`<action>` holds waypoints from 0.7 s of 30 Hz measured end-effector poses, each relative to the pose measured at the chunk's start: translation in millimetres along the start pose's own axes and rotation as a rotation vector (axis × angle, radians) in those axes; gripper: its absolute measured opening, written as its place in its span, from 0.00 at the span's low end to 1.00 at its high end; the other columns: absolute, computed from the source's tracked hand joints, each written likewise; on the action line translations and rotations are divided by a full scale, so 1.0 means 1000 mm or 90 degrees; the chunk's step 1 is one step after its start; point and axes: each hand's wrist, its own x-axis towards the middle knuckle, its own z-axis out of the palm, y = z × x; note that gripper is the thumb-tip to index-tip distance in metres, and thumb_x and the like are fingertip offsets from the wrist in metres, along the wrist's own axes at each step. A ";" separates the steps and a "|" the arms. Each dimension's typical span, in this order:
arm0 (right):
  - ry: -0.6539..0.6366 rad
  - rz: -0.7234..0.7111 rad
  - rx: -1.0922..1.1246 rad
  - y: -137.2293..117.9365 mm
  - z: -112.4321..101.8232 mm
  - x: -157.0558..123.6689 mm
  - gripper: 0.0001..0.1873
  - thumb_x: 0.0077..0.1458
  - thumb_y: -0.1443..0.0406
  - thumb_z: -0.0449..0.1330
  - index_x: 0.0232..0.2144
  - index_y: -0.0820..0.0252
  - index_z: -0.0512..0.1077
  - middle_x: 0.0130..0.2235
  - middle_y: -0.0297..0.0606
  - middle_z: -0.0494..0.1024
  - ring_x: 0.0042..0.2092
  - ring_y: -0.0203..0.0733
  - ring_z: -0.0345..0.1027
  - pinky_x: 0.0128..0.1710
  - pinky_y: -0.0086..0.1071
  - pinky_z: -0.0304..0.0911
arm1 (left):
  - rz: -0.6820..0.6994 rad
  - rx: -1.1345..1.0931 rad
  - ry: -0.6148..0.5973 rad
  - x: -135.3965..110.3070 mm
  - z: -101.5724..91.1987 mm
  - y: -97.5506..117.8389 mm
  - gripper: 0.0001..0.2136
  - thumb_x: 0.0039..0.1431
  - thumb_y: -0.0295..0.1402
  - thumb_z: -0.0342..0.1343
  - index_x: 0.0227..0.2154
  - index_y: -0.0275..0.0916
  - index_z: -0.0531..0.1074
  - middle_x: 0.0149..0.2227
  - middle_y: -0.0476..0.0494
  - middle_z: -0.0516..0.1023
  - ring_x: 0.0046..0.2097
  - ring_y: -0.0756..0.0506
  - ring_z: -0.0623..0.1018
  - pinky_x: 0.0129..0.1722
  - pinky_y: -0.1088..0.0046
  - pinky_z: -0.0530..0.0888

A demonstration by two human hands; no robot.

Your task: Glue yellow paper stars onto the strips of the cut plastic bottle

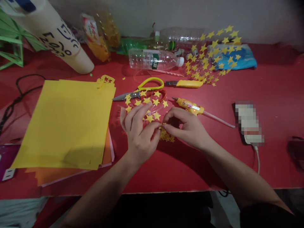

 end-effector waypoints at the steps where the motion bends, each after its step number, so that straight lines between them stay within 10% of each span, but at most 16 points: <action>1: 0.001 -0.001 0.000 0.000 0.000 0.000 0.03 0.51 0.66 0.56 0.26 0.59 0.65 0.27 0.30 0.67 0.28 0.30 0.59 0.28 0.26 0.56 | -0.002 -0.002 0.000 0.000 0.000 0.000 0.05 0.49 0.24 0.56 0.24 0.41 0.72 0.51 0.45 0.71 0.54 0.41 0.68 0.59 0.51 0.54; 21: 0.119 0.033 0.036 -0.005 -0.008 -0.001 0.07 0.53 0.63 0.57 0.26 0.58 0.66 0.25 0.29 0.67 0.25 0.29 0.58 0.25 0.27 0.54 | 0.013 0.061 -0.010 0.004 -0.008 -0.003 0.02 0.49 0.29 0.59 0.27 0.42 0.72 0.53 0.42 0.70 0.56 0.37 0.67 0.60 0.46 0.52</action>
